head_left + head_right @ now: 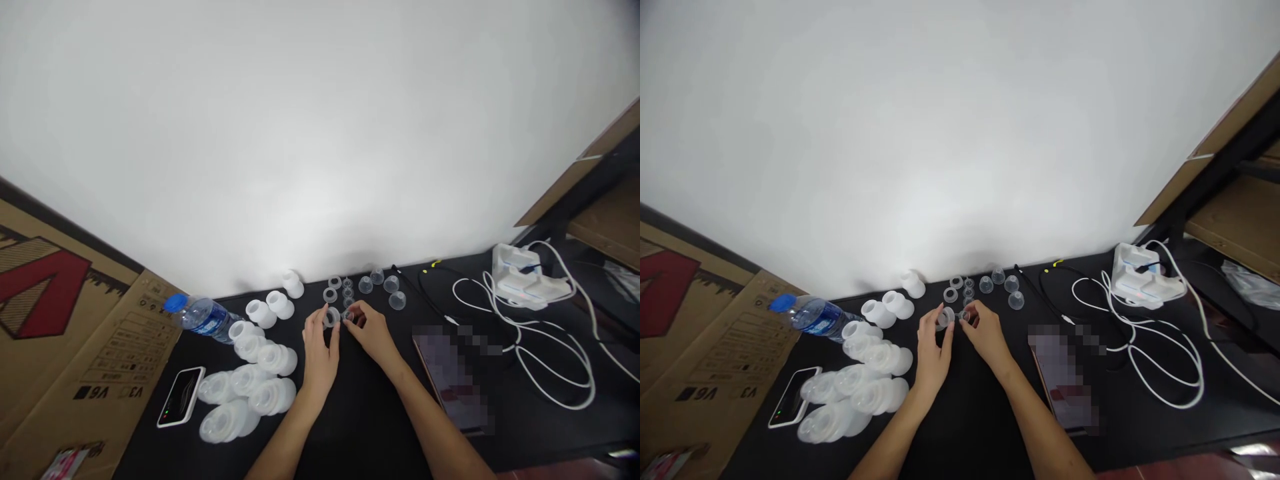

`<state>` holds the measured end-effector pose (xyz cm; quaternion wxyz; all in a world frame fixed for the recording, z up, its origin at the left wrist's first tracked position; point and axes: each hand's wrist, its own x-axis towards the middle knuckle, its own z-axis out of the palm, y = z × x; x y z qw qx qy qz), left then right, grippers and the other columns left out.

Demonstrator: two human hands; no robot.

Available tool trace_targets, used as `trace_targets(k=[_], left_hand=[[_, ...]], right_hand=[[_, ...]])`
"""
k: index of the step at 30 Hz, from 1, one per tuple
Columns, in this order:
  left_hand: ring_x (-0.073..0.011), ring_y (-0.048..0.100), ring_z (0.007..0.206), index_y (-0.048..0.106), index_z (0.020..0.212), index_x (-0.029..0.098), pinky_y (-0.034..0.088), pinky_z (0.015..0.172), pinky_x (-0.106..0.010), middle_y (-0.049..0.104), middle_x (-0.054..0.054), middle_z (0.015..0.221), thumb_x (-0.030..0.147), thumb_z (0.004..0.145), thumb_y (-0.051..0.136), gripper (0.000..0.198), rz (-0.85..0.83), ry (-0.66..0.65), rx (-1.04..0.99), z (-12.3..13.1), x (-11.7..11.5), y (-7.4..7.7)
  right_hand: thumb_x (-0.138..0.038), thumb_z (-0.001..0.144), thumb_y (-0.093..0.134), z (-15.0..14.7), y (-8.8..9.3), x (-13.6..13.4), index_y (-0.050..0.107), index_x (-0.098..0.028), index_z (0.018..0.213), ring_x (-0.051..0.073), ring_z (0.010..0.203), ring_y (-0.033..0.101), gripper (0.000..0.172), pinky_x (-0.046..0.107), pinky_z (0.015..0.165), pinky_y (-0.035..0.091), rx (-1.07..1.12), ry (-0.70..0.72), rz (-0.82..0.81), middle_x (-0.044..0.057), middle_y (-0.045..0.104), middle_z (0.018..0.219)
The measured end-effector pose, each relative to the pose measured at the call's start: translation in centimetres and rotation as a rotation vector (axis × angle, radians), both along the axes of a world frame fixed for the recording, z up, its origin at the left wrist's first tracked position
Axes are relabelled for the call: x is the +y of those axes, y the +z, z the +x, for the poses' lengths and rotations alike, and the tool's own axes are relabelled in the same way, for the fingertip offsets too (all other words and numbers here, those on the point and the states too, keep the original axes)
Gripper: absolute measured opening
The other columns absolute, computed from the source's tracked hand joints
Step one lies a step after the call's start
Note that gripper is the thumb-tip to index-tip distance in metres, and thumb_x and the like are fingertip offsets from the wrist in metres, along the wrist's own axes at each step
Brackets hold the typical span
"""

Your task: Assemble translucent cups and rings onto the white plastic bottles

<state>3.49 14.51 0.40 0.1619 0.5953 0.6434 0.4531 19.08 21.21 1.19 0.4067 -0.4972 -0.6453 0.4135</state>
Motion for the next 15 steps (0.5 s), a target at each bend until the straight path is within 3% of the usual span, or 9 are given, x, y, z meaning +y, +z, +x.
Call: trace_targets(k=[4,8,11,15], left_hand=[[-0.0304,0.058,0.143,0.055,0.15,0.029,0.045,0.12,-0.055,0.063,-0.013,0.15,0.039,0.11,0.056,0.042,-0.018,-0.04,-0.093,0.2,0.3,-0.6],[-0.0291,0.068,0.132,0.051,0.147,0.026,0.055,0.109,-0.048,0.069,-0.014,0.144,0.041,0.107,0.063,0.044,-0.021,-0.022,-0.26,0.2,0.4,-1.0],[-0.0273,0.074,0.121,0.052,0.137,0.025,0.06,0.098,-0.043,0.072,-0.014,0.135,0.042,0.104,0.068,0.04,0.004,-0.003,-0.327,0.2,0.5,-1.0],[-0.0252,0.077,0.11,0.054,0.134,0.025,0.062,0.092,-0.041,0.074,-0.013,0.133,0.042,0.103,0.069,0.039,0.009,0.0,-0.353,0.2,0.4,-1.0]], right_hand=[[-0.031,0.079,0.073,-0.3,0.2,0.0,0.074,-0.021,0.104,0.017,0.069,0.067,0.027,0.03,0.066,0.053,0.159,0.026,-0.033,0.003,0.08,0.093],[-0.031,0.08,0.073,-0.9,0.3,0.0,0.071,-0.02,0.111,0.02,0.082,0.075,0.034,0.03,0.071,0.055,0.401,0.156,-0.172,0.004,0.082,0.093],[-0.032,0.079,0.075,-1.2,0.5,-0.1,0.068,-0.021,0.116,0.018,0.074,0.073,0.04,0.026,0.061,0.051,0.498,0.208,-0.3,0.004,0.083,0.093],[-0.035,0.078,0.079,-1.4,0.7,-0.4,0.065,-0.022,0.129,0.015,0.066,0.067,0.055,0.023,0.054,0.044,0.577,0.197,-0.35,0.004,0.083,0.095]])
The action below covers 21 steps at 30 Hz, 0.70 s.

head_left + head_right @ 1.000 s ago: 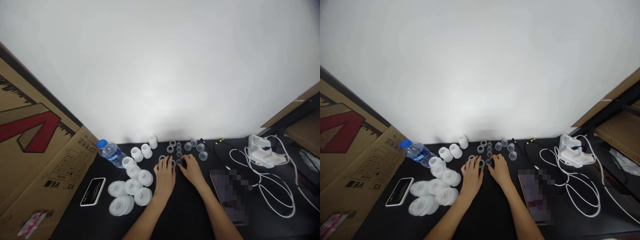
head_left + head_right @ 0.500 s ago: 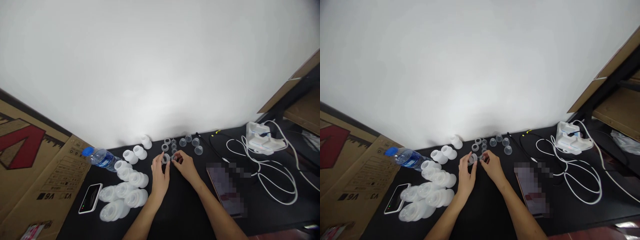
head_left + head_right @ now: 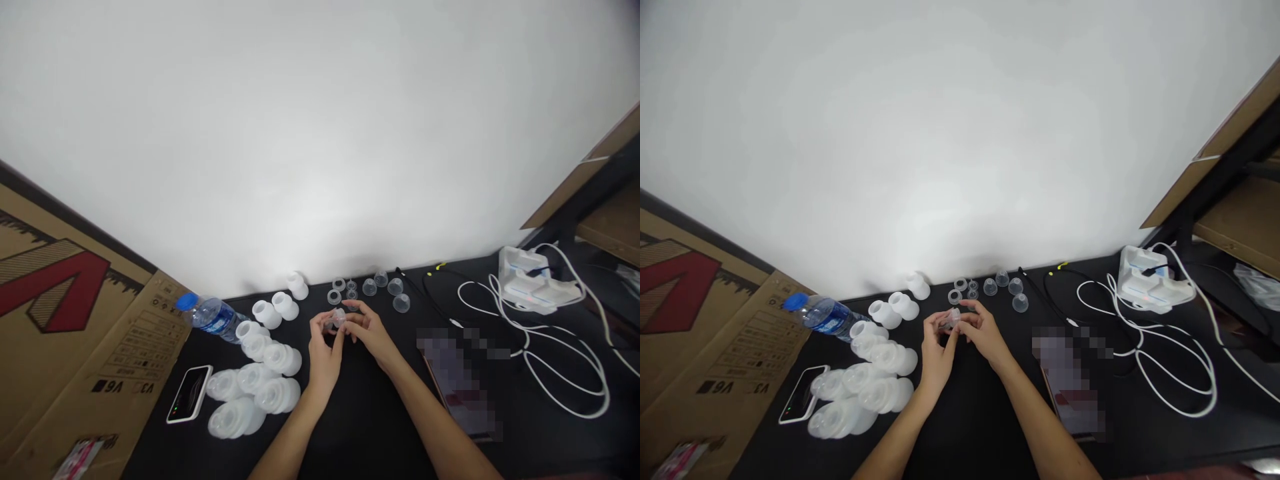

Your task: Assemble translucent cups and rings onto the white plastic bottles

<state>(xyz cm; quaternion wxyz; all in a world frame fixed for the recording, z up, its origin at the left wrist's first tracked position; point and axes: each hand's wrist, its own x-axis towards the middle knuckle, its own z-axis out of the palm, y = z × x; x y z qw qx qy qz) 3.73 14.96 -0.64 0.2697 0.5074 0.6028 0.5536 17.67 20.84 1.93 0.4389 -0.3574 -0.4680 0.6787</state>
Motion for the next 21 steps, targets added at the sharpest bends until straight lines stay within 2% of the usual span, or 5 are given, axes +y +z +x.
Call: trace_targets(k=[4,8,11,15,21], left_hand=[[-0.0263,0.075,0.116,0.054,0.139,0.025,0.062,0.096,-0.043,0.073,-0.013,0.133,0.037,0.1,0.071,0.044,0.017,0.031,-0.017,-0.09,0.09,-0.14],[-0.0262,0.076,0.112,0.059,0.135,0.024,0.062,0.096,-0.043,0.075,-0.011,0.127,0.034,0.096,0.074,0.043,0.013,0.055,-0.014,-0.18,0.07,0.01],[-0.0268,0.076,0.114,0.064,0.129,0.023,0.062,0.098,-0.043,0.075,-0.01,0.124,0.033,0.095,0.074,0.037,0.04,0.031,0.005,-0.1,-0.04,0.24],[-0.0261,0.076,0.111,0.066,0.127,0.023,0.062,0.098,-0.043,0.076,-0.009,0.121,0.034,0.097,0.073,0.033,0.042,-0.006,-0.016,0.02,-0.04,0.25],[-0.0251,0.076,0.11,0.065,0.124,0.021,0.062,0.097,-0.042,0.075,-0.011,0.122,0.032,0.096,0.072,0.031,0.026,0.012,-0.117,0.04,0.29,-0.47]], right_hand=[[-0.039,0.079,0.083,-0.04,0.2,-0.26,0.063,-0.023,0.135,0.016,0.068,0.069,0.062,0.024,0.055,0.046,-0.001,0.025,0.004,0.003,0.082,0.095],[-0.043,0.077,0.091,-0.05,-0.09,-0.33,0.065,-0.022,0.128,0.022,0.083,0.079,0.061,0.032,0.076,0.058,0.027,0.053,0.027,0.004,0.083,0.095],[-0.044,0.075,0.094,0.04,-0.4,-0.22,0.066,-0.022,0.122,0.024,0.088,0.081,0.059,0.036,0.085,0.059,0.051,0.066,0.037,0.005,0.084,0.095],[-0.043,0.074,0.095,0.09,-0.38,-0.21,0.067,-0.022,0.12,0.023,0.085,0.08,0.059,0.036,0.084,0.059,0.037,0.065,0.031,0.003,0.083,0.092],[-0.042,0.078,0.092,-0.44,-0.39,-0.55,0.062,-0.023,0.135,0.022,0.085,0.079,0.067,0.033,0.078,0.057,0.04,0.034,0.041,0.005,0.084,0.098]])
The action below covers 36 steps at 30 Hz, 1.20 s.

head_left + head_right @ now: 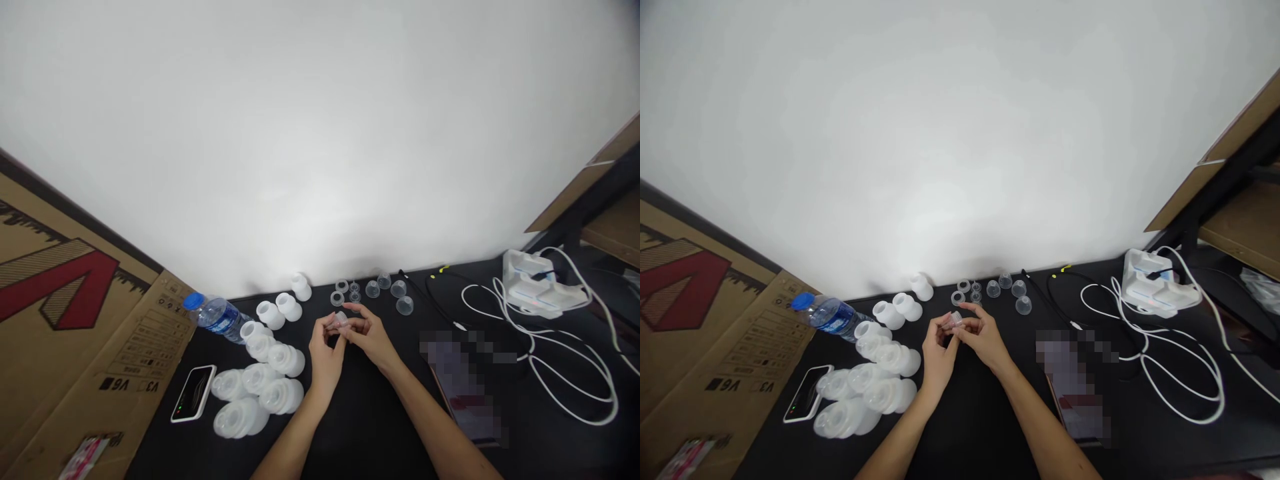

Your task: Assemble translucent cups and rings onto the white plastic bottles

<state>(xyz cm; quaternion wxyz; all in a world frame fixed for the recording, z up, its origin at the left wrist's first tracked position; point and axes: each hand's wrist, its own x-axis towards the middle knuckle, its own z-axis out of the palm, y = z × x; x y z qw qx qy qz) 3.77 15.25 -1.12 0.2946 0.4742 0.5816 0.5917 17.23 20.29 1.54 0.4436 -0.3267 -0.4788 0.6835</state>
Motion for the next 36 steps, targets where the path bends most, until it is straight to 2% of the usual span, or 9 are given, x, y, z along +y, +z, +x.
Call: trace_targets(k=[5,9,11,13,16,20,26,31,36], left_hand=[[-0.0233,0.075,0.102,0.063,0.116,0.022,0.061,0.09,-0.039,0.074,-0.008,0.112,0.032,0.096,0.073,0.025,-0.008,0.033,0.009,0.1,0.0,-0.1],[-0.0252,0.074,0.113,0.06,0.129,0.023,0.06,0.097,-0.041,0.074,-0.011,0.124,0.034,0.097,0.074,0.036,0.013,-0.006,-0.007,0.3,-0.1,0.3],[-0.0264,0.072,0.121,0.058,0.137,0.025,0.059,0.102,-0.042,0.071,-0.012,0.134,0.035,0.099,0.073,0.042,0.028,-0.029,-0.011,0.2,-0.1,0.5],[-0.027,0.071,0.122,0.061,0.137,0.025,0.058,0.102,-0.042,0.07,-0.013,0.136,0.038,0.101,0.072,0.04,0.02,0.001,0.006,0.1,-0.1,0.5],[-0.0266,0.073,0.11,0.069,0.125,0.023,0.059,0.093,-0.04,0.075,-0.012,0.124,0.045,0.101,0.07,0.032,-0.026,0.075,0.001,-0.3,0.0,0.4],[-0.0255,0.075,0.096,0.075,0.107,0.021,0.059,0.088,-0.038,0.078,-0.009,0.103,0.055,0.1,0.069,0.035,-0.052,0.049,-0.077,-0.6,0.5,0.4],[-0.0223,0.071,0.085,0.075,0.099,0.02,0.056,0.08,-0.034,0.076,-0.006,0.092,0.06,0.099,0.069,0.04,-0.039,0.051,-0.075,-0.5,0.7,0.8],[-0.0205,0.068,0.08,0.074,0.1,0.02,0.055,0.078,-0.033,0.075,-0.005,0.093,0.059,0.099,0.069,0.039,-0.04,0.05,-0.063,-0.5,0.6,0.8],[-0.02,0.067,0.078,0.073,0.098,0.021,0.054,0.076,-0.033,0.073,-0.004,0.089,0.06,0.099,0.069,0.039,-0.047,0.05,-0.048,-0.4,0.5,0.7]], right_hand=[[-0.043,0.082,0.089,-0.3,-0.6,0.1,0.067,-0.022,0.131,0.022,0.08,0.078,0.058,0.032,0.073,0.055,-0.064,-0.038,0.068,0.003,0.083,0.091],[-0.045,0.084,0.088,-0.2,-0.9,0.3,0.072,-0.023,0.121,0.024,0.081,0.078,0.046,0.033,0.071,0.055,-0.063,-0.052,0.092,0.004,0.083,0.092],[-0.044,0.085,0.088,-0.1,-1.0,0.4,0.073,-0.024,0.121,0.021,0.073,0.074,0.044,0.031,0.064,0.053,-0.081,-0.074,0.111,0.004,0.082,0.092],[-0.044,0.085,0.086,0.0,-1.1,0.5,0.073,-0.024,0.122,0.017,0.062,0.067,0.043,0.029,0.056,0.049,-0.109,-0.102,0.127,0.003,0.082,0.092],[-0.042,0.087,0.083,0.0,-1.1,0.4,0.071,-0.025,0.123,0.014,0.055,0.06,0.042,0.028,0.052,0.049,-0.159,-0.121,0.158,0.003,0.083,0.095],[-0.036,0.089,0.078,-0.1,-1.0,0.2,0.07,-0.026,0.128,0.015,0.057,0.062,0.041,0.03,0.057,0.053,-0.232,-0.126,0.232,0.003,0.084,0.099],[-0.035,0.093,0.073,0.0,-1.4,0.3,0.07,-0.025,0.127,0.016,0.061,0.065,0.036,0.031,0.06,0.055,-0.257,-0.145,0.249,0.005,0.084,0.1],[-0.037,0.093,0.075,0.3,-1.2,0.5,0.078,-0.023,0.114,0.02,0.071,0.07,0.025,0.033,0.067,0.056,-0.346,-0.224,0.336,0.006,0.084,0.098],[-0.038,0.095,0.073,0.4,-0.9,0.5,0.078,-0.023,0.111,0.024,0.084,0.076,0.022,0.035,0.076,0.057,-0.379,-0.259,0.371,0.007,0.085,0.103]])
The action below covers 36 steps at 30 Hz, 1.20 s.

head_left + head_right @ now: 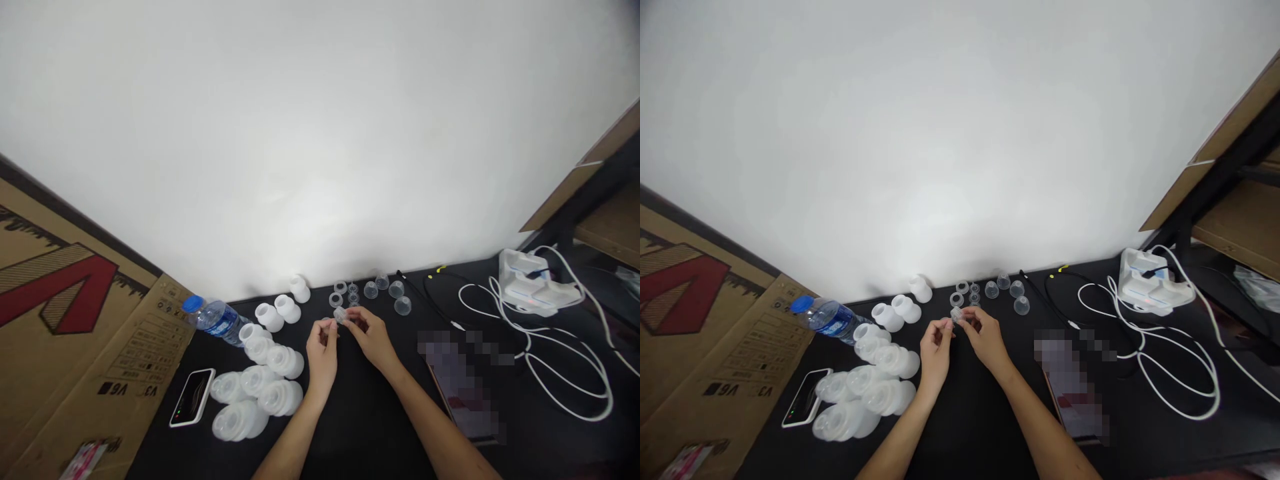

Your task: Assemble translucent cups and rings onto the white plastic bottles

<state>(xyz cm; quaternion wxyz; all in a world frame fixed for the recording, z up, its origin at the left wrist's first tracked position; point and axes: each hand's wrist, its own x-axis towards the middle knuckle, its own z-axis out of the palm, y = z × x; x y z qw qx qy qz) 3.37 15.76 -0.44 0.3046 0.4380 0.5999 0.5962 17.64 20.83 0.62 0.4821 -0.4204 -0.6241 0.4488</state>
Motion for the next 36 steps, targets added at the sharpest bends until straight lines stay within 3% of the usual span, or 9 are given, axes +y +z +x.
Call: trace_targets(k=[8,15,23,36], left_hand=[[-0.0214,0.069,0.082,0.074,0.096,0.021,0.055,0.079,-0.034,0.075,-0.006,0.092,0.06,0.098,0.07,0.039,-0.013,-0.02,-0.009,-0.03,0.0,-0.26],[-0.0221,0.07,0.085,0.074,0.097,0.02,0.055,0.082,-0.035,0.076,-0.007,0.096,0.059,0.098,0.07,0.039,-0.02,-0.025,-0.015,-0.15,0.11,-0.34],[-0.0209,0.069,0.08,0.075,0.098,0.02,0.056,0.077,-0.034,0.076,-0.006,0.093,0.059,0.099,0.07,0.039,-0.006,-0.007,-0.004,-0.16,0.1,-0.16],[-0.0228,0.072,0.086,0.073,0.099,0.021,0.056,0.08,-0.035,0.078,-0.007,0.097,0.055,0.102,0.066,0.035,-0.002,-0.021,0.086,0.12,-0.21,-0.02]], right_hand=[[-0.037,0.098,0.068,-0.05,-0.42,-0.19,0.076,-0.024,0.114,0.026,0.091,0.077,0.022,0.037,0.082,0.057,-0.062,-0.047,0.029,0.007,0.083,0.107],[-0.036,0.098,0.065,-0.25,-0.51,-0.34,0.076,-0.026,0.114,0.024,0.085,0.074,0.022,0.035,0.073,0.057,-0.103,-0.074,0.046,0.007,0.079,0.103],[-0.041,0.098,0.07,-0.04,0.12,-0.21,0.074,-0.026,0.098,0.023,0.075,0.067,0.016,0.036,0.072,0.055,-0.099,-0.043,0.044,0.004,0.077,0.092],[-0.031,0.097,0.069,-0.02,-0.34,-0.24,0.07,-0.027,0.095,0.029,0.09,0.067,0.005,0.043,0.081,0.056,-0.186,-0.119,0.136,0.007,0.073,0.094]])
